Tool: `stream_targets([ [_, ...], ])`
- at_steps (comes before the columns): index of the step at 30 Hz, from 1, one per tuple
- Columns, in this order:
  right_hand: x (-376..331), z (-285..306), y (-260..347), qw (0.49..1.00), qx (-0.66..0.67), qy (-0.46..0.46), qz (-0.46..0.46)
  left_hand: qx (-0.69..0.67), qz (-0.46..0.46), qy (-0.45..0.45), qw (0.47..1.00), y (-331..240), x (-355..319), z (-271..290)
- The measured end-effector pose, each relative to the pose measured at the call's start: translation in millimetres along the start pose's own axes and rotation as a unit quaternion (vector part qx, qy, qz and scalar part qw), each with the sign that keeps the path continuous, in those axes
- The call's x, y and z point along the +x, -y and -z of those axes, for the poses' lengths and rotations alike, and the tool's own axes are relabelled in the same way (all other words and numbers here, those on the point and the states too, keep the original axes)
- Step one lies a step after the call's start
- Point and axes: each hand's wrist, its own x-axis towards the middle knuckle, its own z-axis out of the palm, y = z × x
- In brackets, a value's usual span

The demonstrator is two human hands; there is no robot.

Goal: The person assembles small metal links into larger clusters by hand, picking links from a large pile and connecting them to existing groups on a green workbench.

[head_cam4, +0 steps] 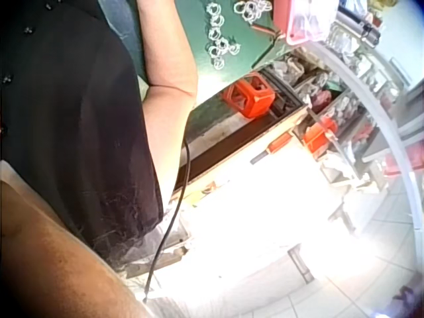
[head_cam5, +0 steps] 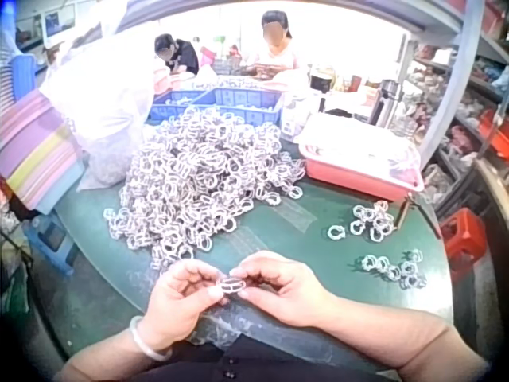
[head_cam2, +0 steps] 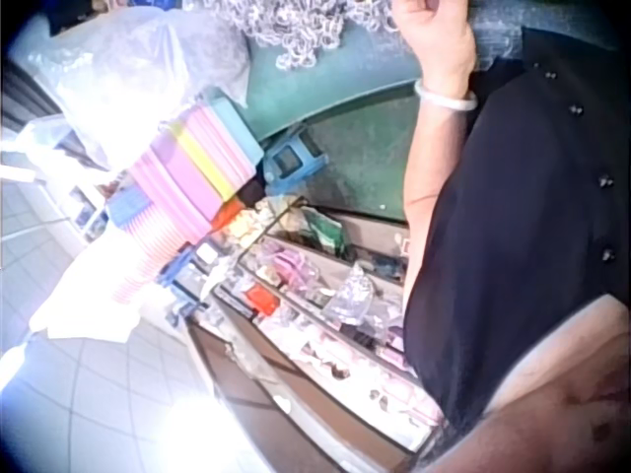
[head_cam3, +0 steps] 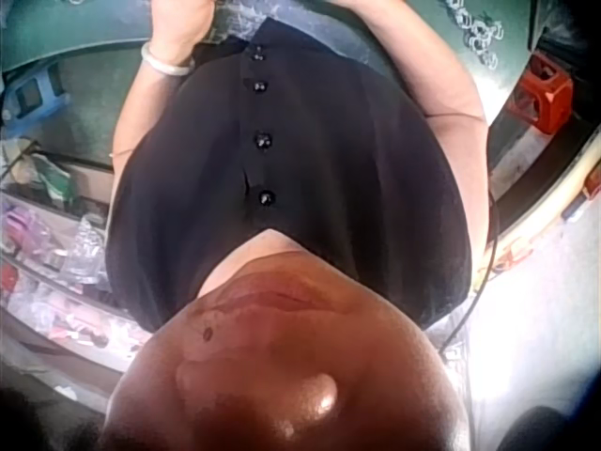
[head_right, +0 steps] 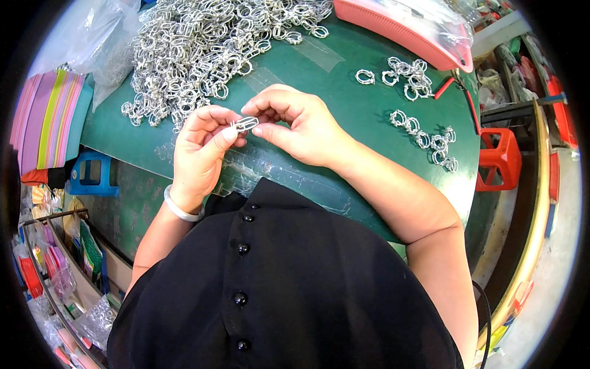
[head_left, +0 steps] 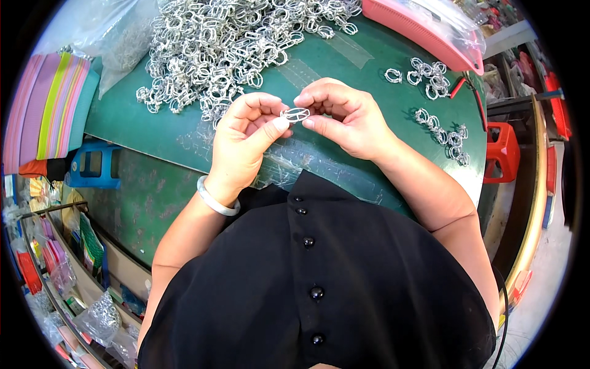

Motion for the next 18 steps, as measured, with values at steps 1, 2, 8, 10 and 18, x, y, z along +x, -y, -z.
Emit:
stream_targets([
  [1, -0.2, -0.3, -0.5, 1.000, 0.021, -0.006, -0.006, 0.022, -0.025, 0.000, 0.999, 0.1, 0.1, -1.0],
  [2, 0.1, -1.0, -0.3, 1.000, 0.021, -0.006, -0.006, 0.022, -0.025, 0.000, 0.999, 0.1, 0.0, -1.5],
  [8, -0.1, -2.3, 2.7, 0.998, 0.049, -0.005, -0.027, 0.066, -0.065, 0.014, 0.996, 0.7, -1.0, -0.4],
  [10, -0.4, -3.1, 3.2, 0.998, 0.063, -0.002, -0.029, 0.070, -0.073, 0.018, 0.995, 1.2, -0.9, 0.1],
  [18, 1.7, -6.7, 3.0, 0.998, 0.039, 0.004, -0.042, 0.062, -0.084, 0.010, 0.994, -2.2, -6.6, 2.9],
])
